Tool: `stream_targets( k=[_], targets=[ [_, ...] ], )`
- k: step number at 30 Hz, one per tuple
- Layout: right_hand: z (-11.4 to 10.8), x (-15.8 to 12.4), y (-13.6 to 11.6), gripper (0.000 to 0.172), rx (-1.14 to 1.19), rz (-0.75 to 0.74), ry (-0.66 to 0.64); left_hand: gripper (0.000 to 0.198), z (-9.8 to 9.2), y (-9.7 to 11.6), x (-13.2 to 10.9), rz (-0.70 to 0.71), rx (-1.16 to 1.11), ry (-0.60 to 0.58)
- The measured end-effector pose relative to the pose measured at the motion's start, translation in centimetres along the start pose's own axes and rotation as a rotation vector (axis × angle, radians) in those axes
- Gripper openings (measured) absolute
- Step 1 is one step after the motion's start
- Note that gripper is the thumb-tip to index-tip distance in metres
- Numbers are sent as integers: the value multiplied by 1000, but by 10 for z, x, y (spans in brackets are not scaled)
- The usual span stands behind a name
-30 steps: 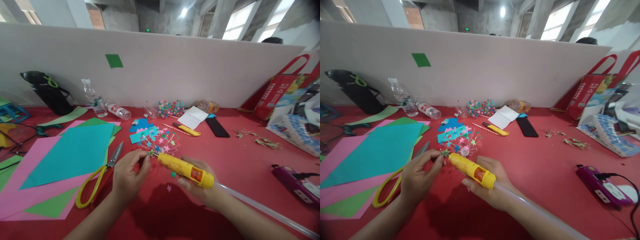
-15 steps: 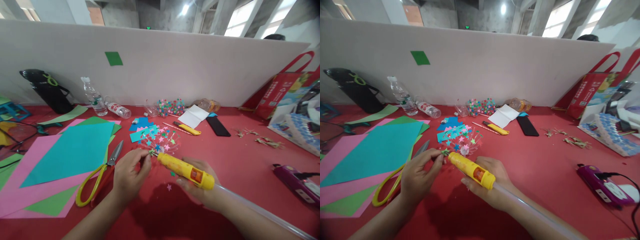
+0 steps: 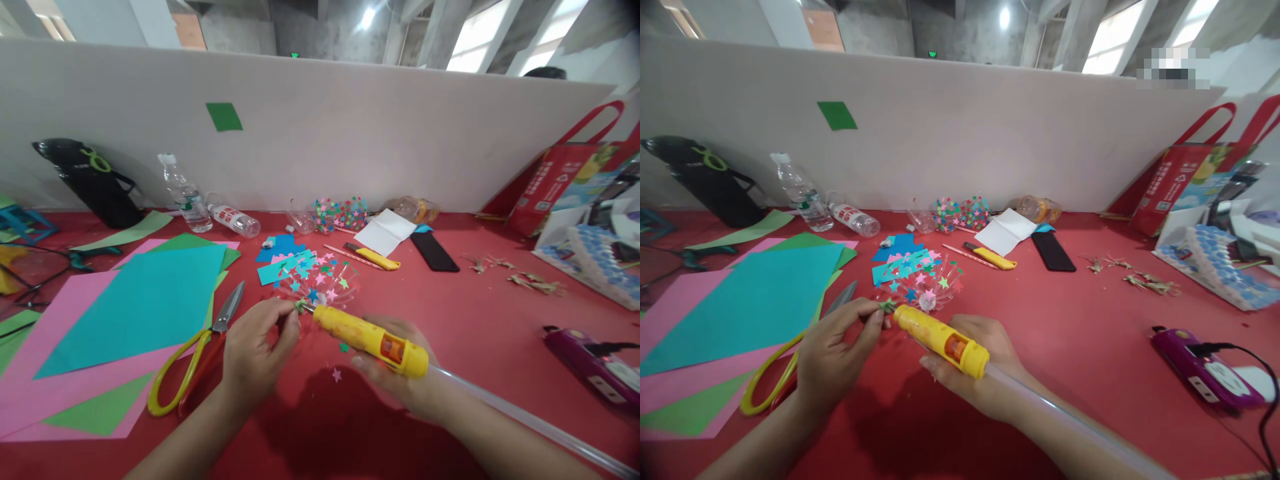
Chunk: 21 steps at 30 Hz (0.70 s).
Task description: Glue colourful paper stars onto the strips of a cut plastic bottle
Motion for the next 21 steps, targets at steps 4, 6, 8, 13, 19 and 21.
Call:
stream_targets(
  k=[4, 6, 8, 13, 19, 21],
  targets=[
    [1, 0, 1, 33, -32, 8, -10, 17, 1, -2, -1, -16, 0, -3],
    [2, 0, 2, 32, -35, 9, -14, 17, 1, -3, -1, -21, -2, -3],
    [1, 1, 0, 32, -26, -3, -12, 17, 1, -3, -2, -19, -5, -4],
    [1, 2, -4, 30, -18, -16, -18, 17, 2, -3, -2, -18, 0, -13],
    [-1, 2, -2, 33, -7, -2, 10, 16, 2, 0, -2, 56, 37, 2],
    [0, 2, -2, 32, -13, 4, 8, 14, 0, 7, -2, 145, 49, 19]
  ],
)
Point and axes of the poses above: each hand's wrist, its own x-axis towards the middle knuckle, its own z-axis out of the palm, y = z × x, the point moved 9 cm from there along x, towards the middle knuckle, and after that the axes turned 12 degrees about y, right-handed, at the moved point
